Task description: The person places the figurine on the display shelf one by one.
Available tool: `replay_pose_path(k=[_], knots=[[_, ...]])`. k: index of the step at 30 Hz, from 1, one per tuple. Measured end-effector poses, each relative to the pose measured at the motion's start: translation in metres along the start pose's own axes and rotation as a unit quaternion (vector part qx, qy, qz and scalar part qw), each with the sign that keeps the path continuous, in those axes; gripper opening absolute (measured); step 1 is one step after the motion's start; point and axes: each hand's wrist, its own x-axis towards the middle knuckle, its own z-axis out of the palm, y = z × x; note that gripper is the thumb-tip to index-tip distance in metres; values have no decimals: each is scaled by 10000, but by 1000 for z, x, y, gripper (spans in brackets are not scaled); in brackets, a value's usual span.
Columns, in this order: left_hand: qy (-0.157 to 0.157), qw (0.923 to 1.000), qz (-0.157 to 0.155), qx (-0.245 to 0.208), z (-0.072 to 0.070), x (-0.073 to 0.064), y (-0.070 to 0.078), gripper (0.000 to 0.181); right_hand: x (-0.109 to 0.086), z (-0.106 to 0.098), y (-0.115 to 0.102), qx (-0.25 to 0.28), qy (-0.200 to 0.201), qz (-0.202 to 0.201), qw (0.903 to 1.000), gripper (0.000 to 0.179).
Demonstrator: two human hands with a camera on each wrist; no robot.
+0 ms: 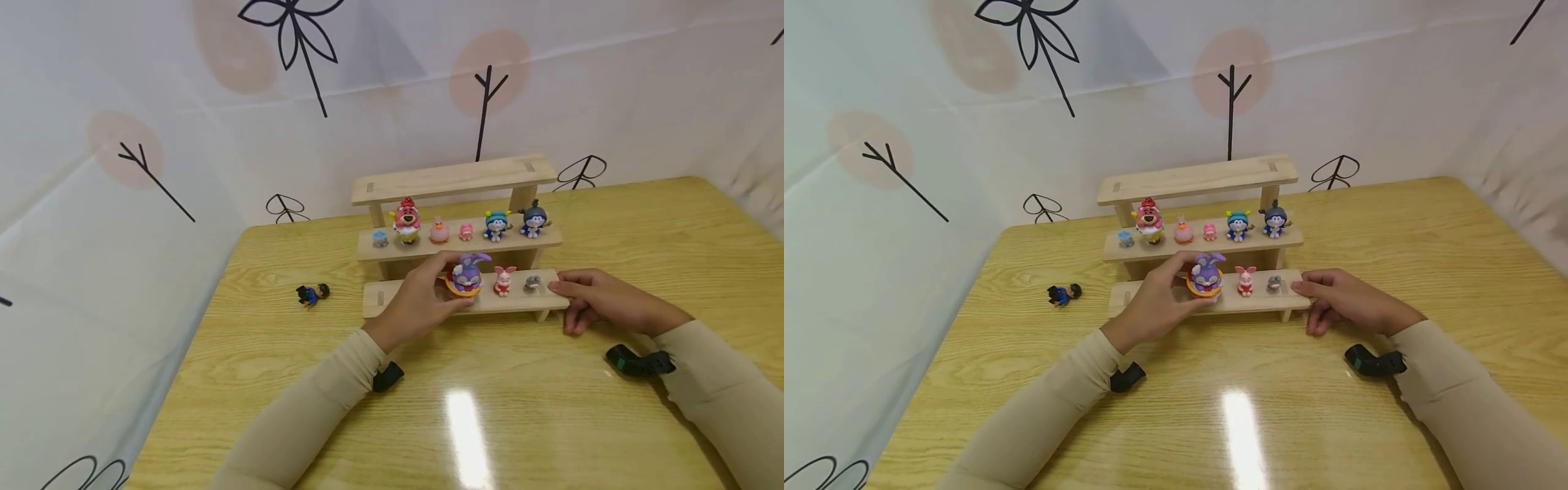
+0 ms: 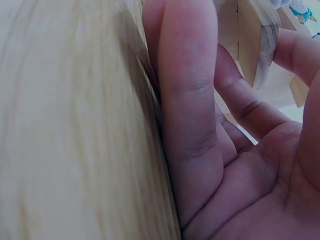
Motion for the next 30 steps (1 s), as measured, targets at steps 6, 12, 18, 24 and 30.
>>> replay_pose_path(k=[6,12,18,24,30], knots=[[41,10000,3,31,1,-1,-1,64,3,1,-4,-17,-71,-17,10000,67],[78,9997,-60,240,-2,-4,-1,64,7,1,-8,-161,-79,-76,9998,66],[-40,9993,103,351,-2,-1,-4,65,5,-2,-8,-246,-10,40,9997,70],[-125,9977,239,626,-1,1,-6,66,2,-3,-5,-167,-33,-16,9999,68],[-11,9921,369,1196,-8,-6,-2,72,-1,-1,0,-37,-131,-53,9999,71]])
